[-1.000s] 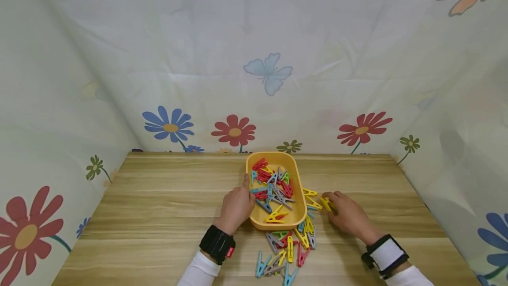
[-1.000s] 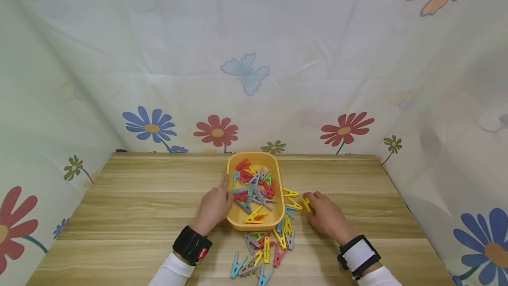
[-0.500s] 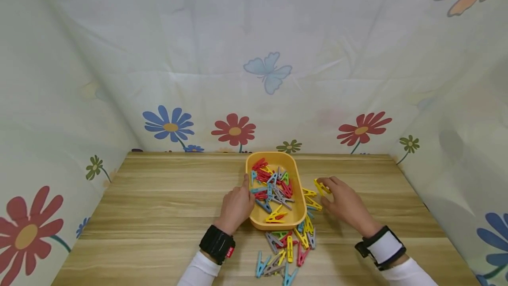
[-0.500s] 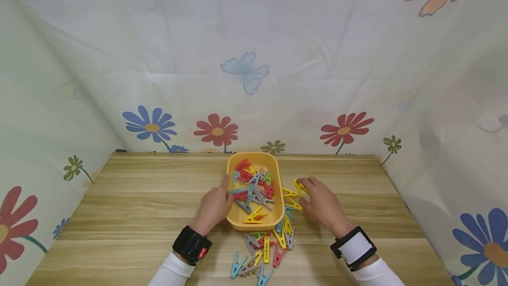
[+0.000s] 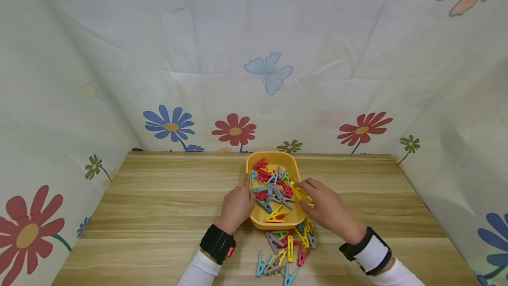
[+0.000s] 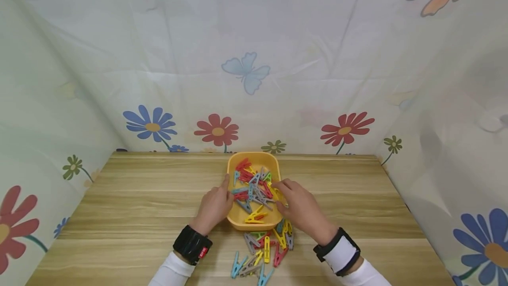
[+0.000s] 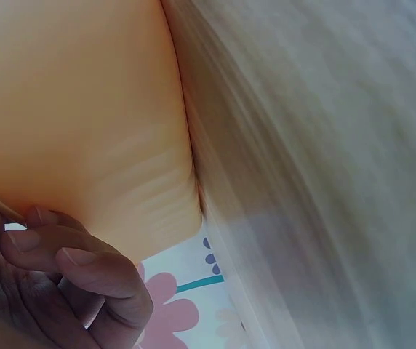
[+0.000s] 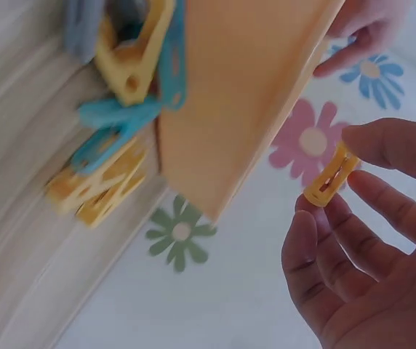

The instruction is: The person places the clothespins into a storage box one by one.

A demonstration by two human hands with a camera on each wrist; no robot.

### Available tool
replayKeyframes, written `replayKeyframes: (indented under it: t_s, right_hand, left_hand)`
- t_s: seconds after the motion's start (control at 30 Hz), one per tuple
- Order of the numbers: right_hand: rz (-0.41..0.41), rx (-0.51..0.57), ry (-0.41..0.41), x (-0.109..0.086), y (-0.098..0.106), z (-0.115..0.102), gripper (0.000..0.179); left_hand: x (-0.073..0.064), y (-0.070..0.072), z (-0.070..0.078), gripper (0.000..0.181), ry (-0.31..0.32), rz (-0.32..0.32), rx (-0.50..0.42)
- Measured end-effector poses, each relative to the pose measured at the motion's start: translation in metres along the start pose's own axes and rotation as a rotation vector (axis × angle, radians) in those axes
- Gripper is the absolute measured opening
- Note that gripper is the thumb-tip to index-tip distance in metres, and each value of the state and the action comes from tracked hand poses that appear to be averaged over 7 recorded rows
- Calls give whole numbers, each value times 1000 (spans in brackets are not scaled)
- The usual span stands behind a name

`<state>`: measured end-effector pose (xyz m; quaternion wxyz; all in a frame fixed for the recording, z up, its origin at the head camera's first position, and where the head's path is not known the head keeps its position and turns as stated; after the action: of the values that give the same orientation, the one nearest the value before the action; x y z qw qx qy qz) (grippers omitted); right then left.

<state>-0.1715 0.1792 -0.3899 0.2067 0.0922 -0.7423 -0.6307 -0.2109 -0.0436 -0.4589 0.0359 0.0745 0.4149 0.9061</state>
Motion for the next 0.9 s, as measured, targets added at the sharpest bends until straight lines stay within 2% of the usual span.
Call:
replayKeyframes:
  t_s: [0.27,0.47,0.57,0.73,0.9]
  right_hand:
    - [-43,4,114,5,-6,-25,40]
    - [-87,49,173,5,-14,-39,42]
    - [-134,73,190,4,-18,-44,48]
    - [-202,102,234,-1,-19,-49,71]
    - [-197,111,247,-9,-12,-50,79]
  left_hand:
    - [0,1,0,62,-2,1,2]
    - [0,1,1,62,-8,3,2]
    - [0,1,0,62,-5,1,4]
    - [1,1,0,62,2,-10,8]
    - [1,2,1,61,11,-20,4]
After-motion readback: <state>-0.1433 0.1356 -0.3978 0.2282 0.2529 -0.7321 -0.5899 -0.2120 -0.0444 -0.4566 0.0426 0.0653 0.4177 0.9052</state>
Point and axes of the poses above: each hand's wrist, its own x-axis towards the middle knuckle, its own y-axis out of the back of the hand, z = x × y, the point moved 4 cm from there along x, towards the middle knuckle, and after that the axes turned 11 degrees about -x, right-handed, at the moved point
